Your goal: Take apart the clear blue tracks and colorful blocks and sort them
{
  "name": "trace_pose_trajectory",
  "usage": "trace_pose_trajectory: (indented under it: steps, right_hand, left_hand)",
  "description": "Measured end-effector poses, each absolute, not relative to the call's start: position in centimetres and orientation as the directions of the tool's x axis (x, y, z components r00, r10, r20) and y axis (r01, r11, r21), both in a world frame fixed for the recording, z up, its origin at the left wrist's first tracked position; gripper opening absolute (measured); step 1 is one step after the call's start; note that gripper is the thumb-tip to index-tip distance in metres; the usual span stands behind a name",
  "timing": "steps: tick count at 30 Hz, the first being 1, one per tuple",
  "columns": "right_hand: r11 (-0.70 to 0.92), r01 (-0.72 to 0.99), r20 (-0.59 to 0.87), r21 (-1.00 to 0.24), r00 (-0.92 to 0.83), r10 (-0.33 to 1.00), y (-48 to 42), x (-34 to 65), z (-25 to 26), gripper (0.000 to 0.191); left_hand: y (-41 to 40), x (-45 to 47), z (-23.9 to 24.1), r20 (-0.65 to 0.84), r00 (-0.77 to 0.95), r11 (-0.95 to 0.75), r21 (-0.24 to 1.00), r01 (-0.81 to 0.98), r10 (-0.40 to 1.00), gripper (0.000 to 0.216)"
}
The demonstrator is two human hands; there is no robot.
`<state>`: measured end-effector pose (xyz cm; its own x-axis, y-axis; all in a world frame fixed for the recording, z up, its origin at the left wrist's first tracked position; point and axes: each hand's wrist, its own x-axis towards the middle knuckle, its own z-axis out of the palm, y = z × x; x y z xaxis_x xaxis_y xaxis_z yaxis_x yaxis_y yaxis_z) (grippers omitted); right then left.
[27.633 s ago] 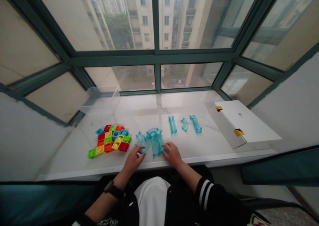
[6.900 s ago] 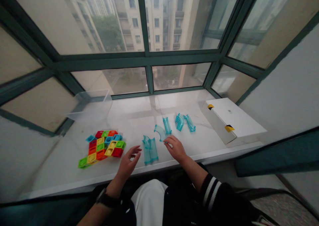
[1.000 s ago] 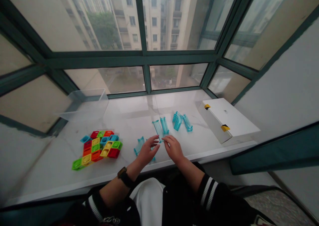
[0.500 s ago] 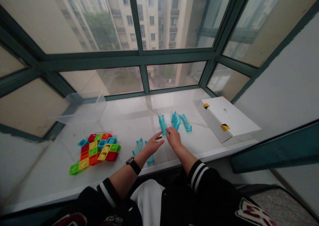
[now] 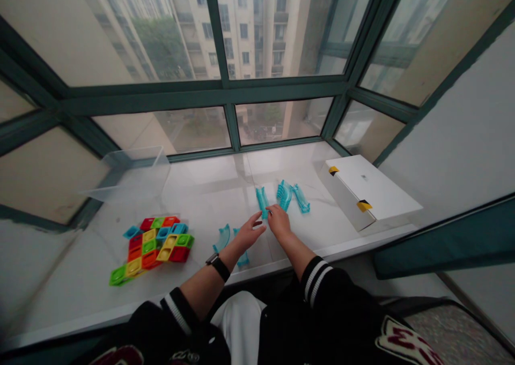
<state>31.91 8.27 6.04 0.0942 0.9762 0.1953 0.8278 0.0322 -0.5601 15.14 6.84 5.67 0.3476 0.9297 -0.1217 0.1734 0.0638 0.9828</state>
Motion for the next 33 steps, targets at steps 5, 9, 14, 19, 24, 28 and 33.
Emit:
trace_pose_trajectory:
  steps: [5, 9, 14, 19, 24, 28, 33]
  right_hand:
    - [-0.003, 0.84, 0.155, -0.542, 0.104, 0.982, 8.1, 31.8, 6.6, 0.031]
    - [0.001, 0.856, 0.145, -0.517, 0.086, 0.986, 7.9, 31.7, 6.9, 0.031]
    - [0.004, 0.867, 0.14, -0.499, 0.077, 0.987, 7.1, 31.7, 6.9, 0.042]
    - [-0.045, 0.855, 0.121, -0.516, 0.125, 0.985, 6.0, 31.5, 6.4, 0.053]
    - [-0.063, 0.863, 0.103, -0.501, 0.132, 0.986, 5.7, 31.4, 6.3, 0.051]
    - [-0.075, 0.866, 0.095, -0.495, 0.139, 0.986, 5.9, 31.4, 6.4, 0.05]
    - [-0.081, 0.862, 0.089, -0.501, 0.144, 0.985, 5.8, 31.5, 6.4, 0.049]
  left_hand:
    - [6.9, 15.2, 5.6, -0.133, 0.352, 0.076, 0.982, 0.171, 0.927, 0.071]
    - [6.8, 15.2, 5.7, -0.13, 0.348, 0.075, 0.983, 0.166, 0.929, 0.073]
    - [6.7, 15.1, 5.7, -0.149, 0.338, 0.09, 0.979, 0.184, 0.929, 0.074]
    - [6.6, 15.3, 5.7, -0.147, 0.346, 0.087, 0.979, 0.183, 0.927, 0.074]
    - [6.6, 15.4, 5.6, -0.159, 0.347, 0.103, 0.979, 0.174, 0.924, 0.074]
    - [6.6, 15.4, 5.6, -0.167, 0.348, 0.109, 0.977, 0.182, 0.922, 0.073]
    - [6.6, 15.6, 5.6, -0.166, 0.321, 0.109, 0.976, 0.187, 0.932, 0.072]
